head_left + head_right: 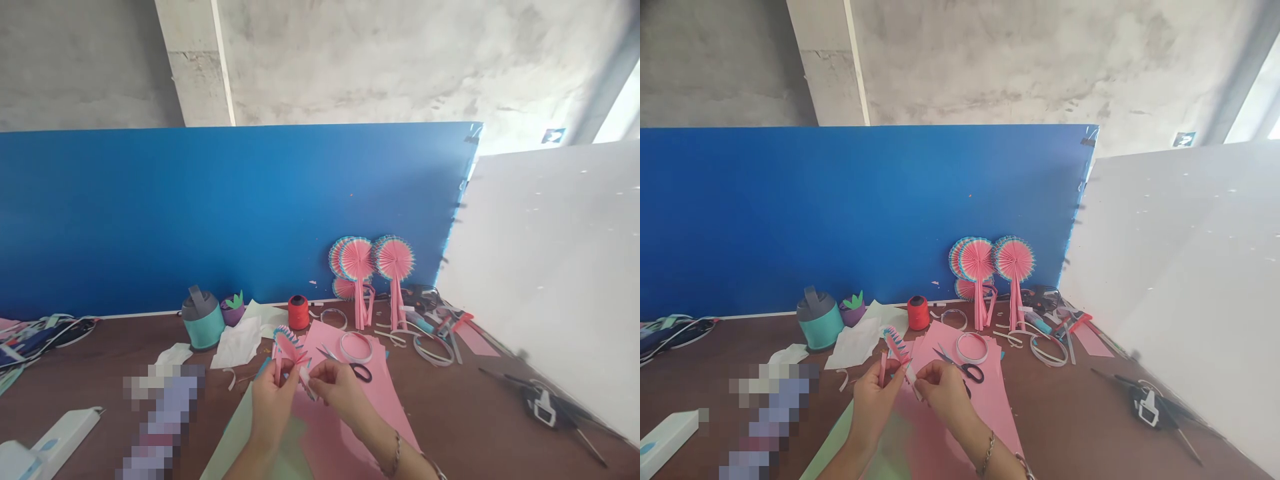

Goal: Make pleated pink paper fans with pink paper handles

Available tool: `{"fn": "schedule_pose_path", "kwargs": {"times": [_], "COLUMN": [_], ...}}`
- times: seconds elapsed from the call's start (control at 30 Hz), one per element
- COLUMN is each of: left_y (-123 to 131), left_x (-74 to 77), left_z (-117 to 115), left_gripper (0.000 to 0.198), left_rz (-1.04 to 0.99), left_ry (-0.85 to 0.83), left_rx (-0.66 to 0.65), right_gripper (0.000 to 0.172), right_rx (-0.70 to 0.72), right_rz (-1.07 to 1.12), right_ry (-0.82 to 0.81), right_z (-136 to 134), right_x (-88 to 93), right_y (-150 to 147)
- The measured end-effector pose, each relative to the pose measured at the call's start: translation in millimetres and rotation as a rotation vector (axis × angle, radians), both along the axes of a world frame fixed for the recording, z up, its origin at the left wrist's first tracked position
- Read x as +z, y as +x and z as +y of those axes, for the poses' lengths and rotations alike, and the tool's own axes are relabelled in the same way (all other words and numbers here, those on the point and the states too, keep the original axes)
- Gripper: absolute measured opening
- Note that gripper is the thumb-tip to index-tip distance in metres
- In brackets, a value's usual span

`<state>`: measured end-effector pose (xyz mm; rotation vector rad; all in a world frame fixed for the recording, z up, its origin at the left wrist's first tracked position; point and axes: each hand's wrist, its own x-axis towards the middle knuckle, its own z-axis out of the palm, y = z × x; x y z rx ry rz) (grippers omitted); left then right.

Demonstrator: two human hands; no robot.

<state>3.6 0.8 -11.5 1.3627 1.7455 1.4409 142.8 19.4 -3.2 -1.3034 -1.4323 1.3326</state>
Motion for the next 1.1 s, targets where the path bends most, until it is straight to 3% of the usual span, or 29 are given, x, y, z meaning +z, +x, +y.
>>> {"fn": "schedule_pose_path", "kwargs": {"times": [0.1, 0.3, 0.63, 0.83, 0.93, 1.03, 1.1], "left_y": [0.1, -0.2, 3.2, -2.0, -7.3, -7.3, -4.6], "left_x": [-1.4, 0.4, 3.8, 23.3, 29.7, 24.8, 18.1], "left_z": [-0.5, 0.8, 0.6, -3.5, -4.5, -3.6, -2.7], "left_gripper": [0.028, 0.035, 0.046, 0.04, 0.036, 0.034, 0.032], "left_rz": [0.0, -0.029, -0.059, -0.137, -0.143, -0.153, -0.147], "left_ry": [-0.003, 0.04, 0.103, 0.073, 0.033, 0.038, 0.047], "left_rx": [-0.019, 0.022, 0.087, 0.103, 0.086, 0.024, -0.026], "right_gripper": [0.007, 0.03, 0.021, 0.01, 0.008, 0.024, 0.037], "right_rx": [0.017, 0.032, 0.095, 0.125, 0.078, 0.043, 0.095], "right_rz": [-0.021, 0.008, -0.017, -0.126, -0.059, 0.03, 0.037], "right_ry": [0.005, 0.008, 0.006, -0.041, -0.02, 0.065, 0.11], "right_z": [-0.4, 1.4, 4.8, 7.2, 7.0, 3.1, 0.4], "right_x": [-2.0, -4.5, -6.3, -9.7, -5.2, 2.8, 4.1], "right_y": [0.6, 6.0, 9.2, 13.0, 12.5, 9.1, 5.3]}}
